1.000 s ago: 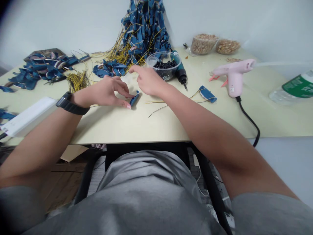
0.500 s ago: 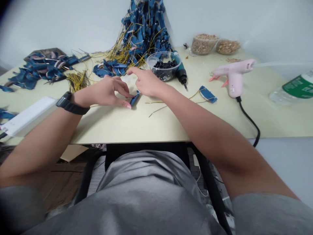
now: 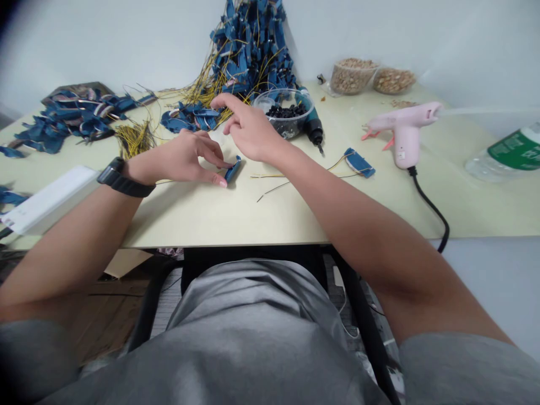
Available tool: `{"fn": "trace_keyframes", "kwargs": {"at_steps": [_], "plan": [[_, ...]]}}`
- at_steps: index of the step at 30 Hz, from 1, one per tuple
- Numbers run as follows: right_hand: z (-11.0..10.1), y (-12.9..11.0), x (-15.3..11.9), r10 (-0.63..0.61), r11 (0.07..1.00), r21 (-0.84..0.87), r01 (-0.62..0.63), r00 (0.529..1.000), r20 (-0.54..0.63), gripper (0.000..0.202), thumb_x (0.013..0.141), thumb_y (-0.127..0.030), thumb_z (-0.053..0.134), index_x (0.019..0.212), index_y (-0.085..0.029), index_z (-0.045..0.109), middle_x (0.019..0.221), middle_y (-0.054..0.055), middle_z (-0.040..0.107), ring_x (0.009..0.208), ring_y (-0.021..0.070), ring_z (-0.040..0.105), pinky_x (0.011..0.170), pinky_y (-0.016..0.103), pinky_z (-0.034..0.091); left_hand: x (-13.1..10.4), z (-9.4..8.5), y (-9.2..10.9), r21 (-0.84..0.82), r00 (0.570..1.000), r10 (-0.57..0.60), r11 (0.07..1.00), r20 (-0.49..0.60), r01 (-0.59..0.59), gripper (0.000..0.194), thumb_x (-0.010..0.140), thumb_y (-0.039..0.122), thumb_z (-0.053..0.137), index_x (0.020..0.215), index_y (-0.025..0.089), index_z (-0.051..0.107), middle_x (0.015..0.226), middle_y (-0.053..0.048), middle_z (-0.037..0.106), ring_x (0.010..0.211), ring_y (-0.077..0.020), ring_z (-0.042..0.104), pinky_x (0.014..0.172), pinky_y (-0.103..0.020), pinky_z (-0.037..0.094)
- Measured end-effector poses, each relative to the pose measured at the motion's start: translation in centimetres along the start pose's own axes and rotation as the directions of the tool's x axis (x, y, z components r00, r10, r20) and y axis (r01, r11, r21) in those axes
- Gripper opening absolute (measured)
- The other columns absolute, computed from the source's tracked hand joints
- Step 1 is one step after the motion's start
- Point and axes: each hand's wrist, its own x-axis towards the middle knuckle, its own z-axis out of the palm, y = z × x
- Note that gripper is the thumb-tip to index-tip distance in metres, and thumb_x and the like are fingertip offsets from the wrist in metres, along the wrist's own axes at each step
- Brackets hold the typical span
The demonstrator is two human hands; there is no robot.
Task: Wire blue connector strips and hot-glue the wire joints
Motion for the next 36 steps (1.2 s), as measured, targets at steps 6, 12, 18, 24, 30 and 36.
{"fn": "trace_keyframes", "kwargs": {"at_steps": [6, 12, 18, 24, 30, 36], "plan": [[-0.1, 0.8, 0.6, -0.077, 0.996, 0.038, 0.08, 0.994, -0.078, 0.071, 0.094, -0.003, 0.063, 0.149, -0.045, 0.077, 0.173, -0.004, 0.08, 0.143, 0.0326, 0.086, 0.129, 0.052, 0.066, 0.1, -0.4, 0.1, 0.006, 0.999, 0.036, 0.999, 0.022, -0.037, 0.057, 0.098, 0.086, 0.094, 0.112, 0.032, 0.105, 0.107, -0.008, 0.094, 0.118, -0.033, 0.079, 0.117, -0.049, 0.044], [0.3, 3.4, 0.6, -0.074, 0.997, -0.015, 0.073, 0.995, -0.064, 0.078, 0.088, -0.003, 0.067, 0.157, -0.04, 0.074, 0.146, 0.005, 0.087, 0.134, 0.0324, 0.083, 0.132, 0.051, 0.064, 0.0, -0.3, 0.3, 0.014, 1.0, 0.006, 1.0, 0.027, -0.006, 0.056, 0.098, 0.085, 0.095, 0.112, 0.032, 0.105, 0.11, -0.008, 0.094, 0.12, -0.0332, 0.078, 0.118, -0.049, 0.042], [1.5, 4.8, 1.1, -0.001, 1.0, 0.026, 0.001, 1.0, -0.005, 0.079, 0.09, -0.015, 0.083, 0.162, -0.046, 0.072, 0.145, 0.005, 0.086, 0.131, 0.035, 0.081, 0.121, 0.054, 0.073, 0.0, -0.3, 0.4, -0.014, 1.0, -0.008, 1.0, 0.03, 0.009, 0.067, 0.095, 0.093, 0.094, 0.114, 0.03, 0.104, 0.115, -0.011, 0.095, 0.124, -0.0343, 0.077, 0.121, -0.049, 0.042], [1.4, 3.9, 0.6, -0.04, 0.998, 0.047, 0.038, 0.999, 0.035, 0.073, 0.089, -0.022, 0.082, 0.159, -0.044, 0.072, 0.148, 0.008, 0.084, 0.144, 0.0369, 0.079, 0.119, 0.055, 0.072, 0.0, -0.2, 0.3, -0.016, 1.0, -0.02, 1.0, 0.019, 0.021, 0.066, 0.093, 0.094, 0.095, 0.112, 0.031, 0.104, 0.117, -0.01, 0.096, 0.13, -0.0363, 0.079, 0.127, -0.05, 0.042], [1.1, 2.8, 0.0, 0.053, 0.999, 0.004, -0.054, 0.996, 0.067, 0.087, 0.088, -0.026, 0.081, 0.171, -0.047, 0.065, 0.154, 0.009, 0.084, 0.149, 0.0414, 0.076, 0.113, 0.061, 0.073, 0.0, 0.2, -0.1, -0.031, 1.0, 0.012, 0.999, -0.018, -0.013, 0.066, 0.09, 0.095, 0.097, 0.109, 0.033, 0.105, 0.112, -0.008, 0.096, 0.125, -0.0348, 0.079, 0.124, -0.05, 0.045], [1.1, 2.4, 0.1, 0.087, 0.994, 0.062, -0.091, 0.994, 0.064, 0.093, 0.083, -0.02, 0.08, 0.171, -0.046, 0.064, 0.149, 0.006, 0.085, 0.133, 0.0385, 0.083, 0.104, 0.056, 0.076, 0.0, 0.0, 0.0, -0.021, 1.0, -0.008, 1.0, 0.005, 0.008, 0.067, 0.091, 0.095, 0.095, 0.113, 0.032, 0.104, 0.118, -0.01, 0.097, 0.129, -0.0376, 0.079, 0.129, -0.053, 0.042]]}}
